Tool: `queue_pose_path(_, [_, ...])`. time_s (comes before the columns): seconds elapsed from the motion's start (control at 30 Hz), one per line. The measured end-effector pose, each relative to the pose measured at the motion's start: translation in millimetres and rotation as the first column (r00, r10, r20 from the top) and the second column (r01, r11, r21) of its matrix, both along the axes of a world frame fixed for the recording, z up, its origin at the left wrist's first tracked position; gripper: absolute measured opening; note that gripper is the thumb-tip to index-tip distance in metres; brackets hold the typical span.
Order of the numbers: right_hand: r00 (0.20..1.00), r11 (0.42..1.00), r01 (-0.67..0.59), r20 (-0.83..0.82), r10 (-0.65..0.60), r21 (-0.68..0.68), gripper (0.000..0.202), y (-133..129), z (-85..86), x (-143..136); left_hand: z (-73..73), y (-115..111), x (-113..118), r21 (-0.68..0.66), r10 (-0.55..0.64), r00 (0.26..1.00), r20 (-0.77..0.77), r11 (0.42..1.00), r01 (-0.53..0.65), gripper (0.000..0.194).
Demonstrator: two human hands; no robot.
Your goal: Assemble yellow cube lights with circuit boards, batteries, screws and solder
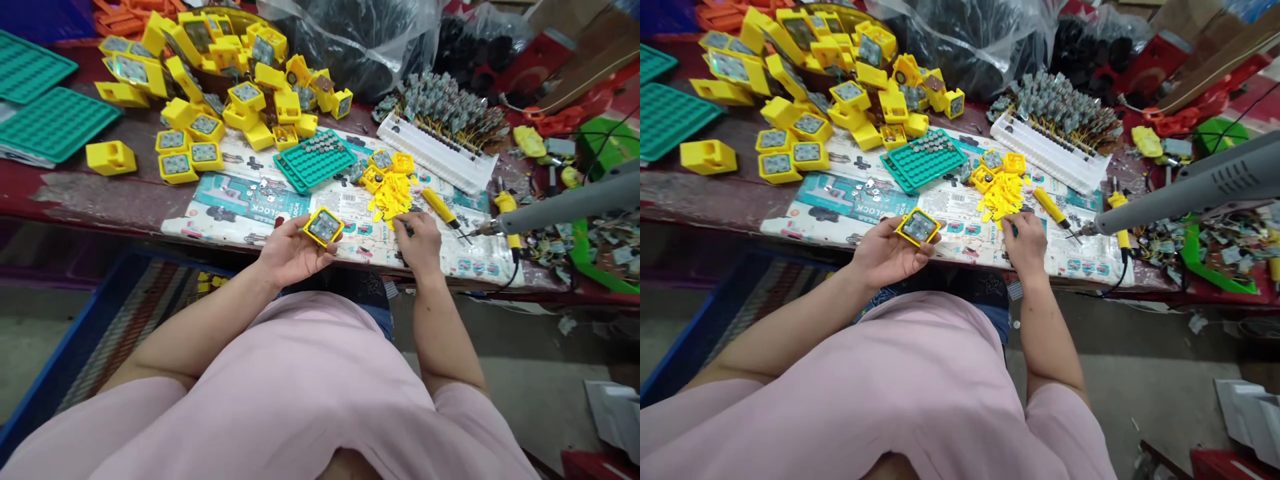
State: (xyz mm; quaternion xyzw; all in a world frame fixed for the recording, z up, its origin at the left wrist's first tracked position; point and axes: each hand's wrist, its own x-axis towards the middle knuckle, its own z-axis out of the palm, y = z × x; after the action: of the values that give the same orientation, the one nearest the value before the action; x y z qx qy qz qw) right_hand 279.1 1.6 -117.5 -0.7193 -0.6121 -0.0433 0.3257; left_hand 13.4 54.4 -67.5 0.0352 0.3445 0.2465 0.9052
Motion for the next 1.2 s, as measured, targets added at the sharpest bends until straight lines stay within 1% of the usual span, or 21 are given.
queue_pose_path(0.1, [0.994,0.986,-0.036,-0.099,0.052,0.16,0.02,-12.2,22.1,-22.0,2.4,1.3,8.9,0.077,-0.062,0.997,-0.05,0.995,0.065,0.049])
queue_pose_path(0.17, [0.977,0.956,-0.167,-0.087,0.193,0.242,0.018,-19.2,41.3,-42.0,3.7,1.0,15.1,0.154,-0.096,0.994,-0.051,0.983,0.103,0.044])
queue_pose_path(0.23, [0.939,0.916,-0.334,0.002,0.343,0.222,0.022,-21.5,57.5,-58.6,2.4,-0.8,20.4,0.224,-0.115,0.993,-0.006,0.968,0.114,0.039])
queue_pose_path(0.3, [0.902,0.894,-0.432,0.069,0.427,0.122,0.028,-19.1,66.9,-67.9,-1.5,-3.3,23.8,0.272,-0.13,0.991,0.044,0.956,0.113,0.036])
queue_pose_path(0.37, [0.888,0.891,-0.454,0.086,0.451,0.016,0.032,-14.8,69.5,-71.4,-6.5,-5.6,25.1,0.308,-0.146,0.987,0.066,0.944,0.119,0.032])
queue_pose_path(0.43, [0.886,0.891,-0.452,0.089,0.454,-0.048,0.033,-11.5,68.2,-73.5,-10.9,-6.9,24.8,0.348,-0.168,0.984,0.055,0.927,0.139,0.028])
queue_pose_path(0.57, [0.883,0.887,-0.455,0.095,0.461,-0.077,0.036,-11.8,60.6,-78.0,-15.5,-3.2,18.8,0.451,-0.174,0.985,-0.022,0.877,0.165,0.021])
queue_pose_path(0.63, [0.862,0.864,-0.5,0.062,0.503,-0.052,0.039,-15.4,54.3,-73.6,-17.4,2.9,11.5,0.542,-0.137,0.985,-0.108,0.822,0.174,0.028])
queue_pose_path(0.67, [0.859,0.86,-0.509,0.047,0.51,-0.029,0.038,-17.6,50.5,-68.1,-18.7,6.7,6.9,0.613,-0.097,0.98,-0.175,0.768,0.185,0.034])
queue_pose_path(0.7, [0.873,0.874,-0.487,0.041,0.487,-0.007,0.035,-19.7,46.7,-60.6,-20.3,10.8,2.1,0.696,-0.035,0.965,-0.26,0.685,0.213,0.042])
queue_pose_path(0.73, [0.905,0.905,-0.424,0.042,0.424,0.006,0.029,-21.3,42.9,-51.4,-22.1,14.7,-2.3,0.781,0.052,0.932,-0.359,0.564,0.269,0.05])
queue_pose_path(0.77, [0.944,0.945,-0.328,0.05,0.327,0.01,0.024,-22.1,39.5,-41.6,-24.2,18.2,-6.0,0.841,0.164,0.877,-0.452,0.407,0.357,0.058])
queue_pose_path(0.8, [0.974,0.976,-0.216,0.063,0.216,0.006,0.022,-21.7,36.4,-31.9,-26.4,21.0,-8.4,0.854,0.294,0.803,-0.518,0.227,0.468,0.064])
queue_pose_path(0.83, [0.99,0.993,-0.117,0.078,0.118,-0.011,0.02,-20.0,33.8,-23.5,-28.6,23.0,-9.3,0.811,0.421,0.724,-0.546,0.048,0.583,0.068])
queue_pose_path(0.87, [0.994,0.998,-0.044,0.096,0.047,-0.037,0.019,-16.8,31.4,-16.9,-30.8,24.2,-8.7,0.724,0.532,0.655,-0.537,-0.107,0.681,0.069])
queue_pose_path(0.9, [0.994,0.998,0.001,0.114,0.007,-0.069,0.017,-12.5,29.3,-12.5,-32.8,24.7,-6.8,0.623,0.616,0.607,-0.502,-0.229,0.748,0.067])
queue_pose_path(0.93, [0.991,0.994,0.026,0.132,-0.012,-0.104,0.017,-7.3,27.3,-10.2,-34.7,24.7,-4.1,0.532,0.673,0.58,-0.459,-0.314,0.786,0.065])
queue_pose_path(0.97, [0.988,0.989,0.046,0.152,-0.025,-0.139,0.018,-1.8,25.3,-9.7,-36.4,24.3,-1.1,0.465,0.706,0.566,-0.425,-0.367,0.806,0.063])
queue_pose_path(1.0, [0.984,0.983,0.068,0.172,-0.038,-0.169,0.021,3.6,23.5,-10.3,-37.9,23.8,1.5,0.423,0.72,0.561,-0.408,-0.396,0.815,0.062])
queue_pose_path(1.1, [0.978,0.975,0.098,0.202,-0.057,-0.198,0.022,14.8,19.7,-13.0,-40.9,22.7,4.4,0.397,0.704,0.573,-0.42,-0.425,0.813,0.064])
queue_pose_path(1.2, [0.989,0.989,0.027,0.15,-0.005,-0.147,0.016,15.7,21.3,-12.5,-41.7,23.0,1.2,0.434,0.658,0.614,-0.435,-0.444,0.784,0.07])
